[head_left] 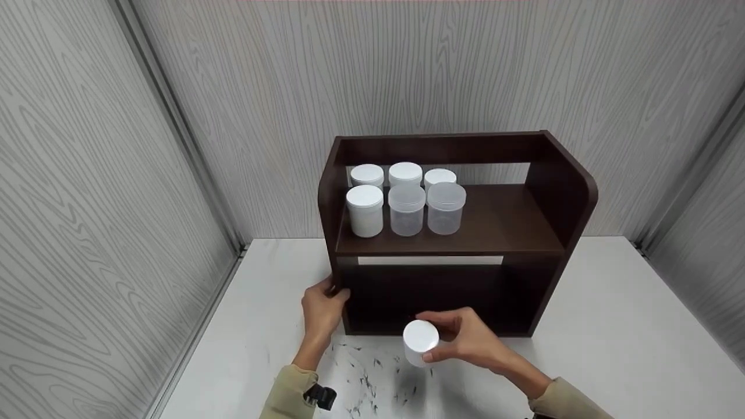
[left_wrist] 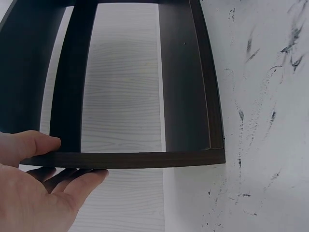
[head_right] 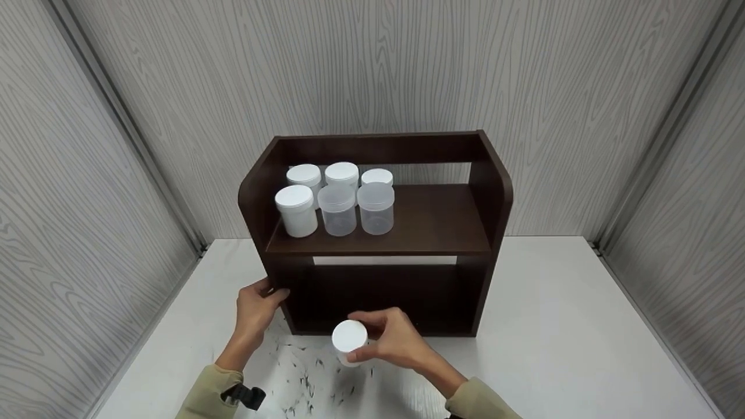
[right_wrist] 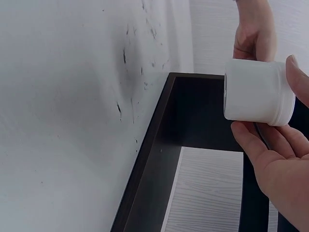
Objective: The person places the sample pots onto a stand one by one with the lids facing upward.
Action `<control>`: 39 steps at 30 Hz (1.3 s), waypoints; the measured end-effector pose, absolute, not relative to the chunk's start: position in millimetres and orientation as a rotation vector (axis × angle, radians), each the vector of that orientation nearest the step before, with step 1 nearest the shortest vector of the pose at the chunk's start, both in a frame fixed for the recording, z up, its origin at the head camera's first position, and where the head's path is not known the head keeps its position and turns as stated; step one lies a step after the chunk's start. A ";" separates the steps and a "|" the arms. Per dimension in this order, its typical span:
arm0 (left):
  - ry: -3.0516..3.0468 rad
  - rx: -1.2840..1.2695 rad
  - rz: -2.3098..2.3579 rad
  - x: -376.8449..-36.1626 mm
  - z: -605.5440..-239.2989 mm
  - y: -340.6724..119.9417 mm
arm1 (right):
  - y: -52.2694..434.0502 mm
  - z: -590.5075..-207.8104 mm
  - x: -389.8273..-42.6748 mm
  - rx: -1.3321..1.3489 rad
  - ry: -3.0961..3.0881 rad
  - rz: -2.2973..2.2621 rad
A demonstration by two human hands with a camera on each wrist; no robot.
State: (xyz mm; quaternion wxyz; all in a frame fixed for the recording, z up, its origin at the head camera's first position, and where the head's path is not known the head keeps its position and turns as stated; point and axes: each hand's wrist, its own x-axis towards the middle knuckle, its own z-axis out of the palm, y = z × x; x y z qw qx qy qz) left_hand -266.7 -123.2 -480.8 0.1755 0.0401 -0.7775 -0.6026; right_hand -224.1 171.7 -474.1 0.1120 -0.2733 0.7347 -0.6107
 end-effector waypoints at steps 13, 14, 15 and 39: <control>-2.195 0.127 -1.690 -268.9 -476.2 -123.7 | 187.0 -451.8 -219.7 -0.824 2.190 -1.771; -2.194 0.127 -1.692 -268.8 -476.3 -123.8 | 187.9 -450.0 -219.3 -0.823 2.192 -1.770; -2.196 0.127 -1.689 -268.8 -476.5 -123.8 | 188.7 -448.2 -218.9 -0.820 2.192 -1.769; -2.235 0.128 -1.663 -267.4 -480.6 -122.7 | 205.3 -400.9 -208.2 -0.692 2.246 -1.776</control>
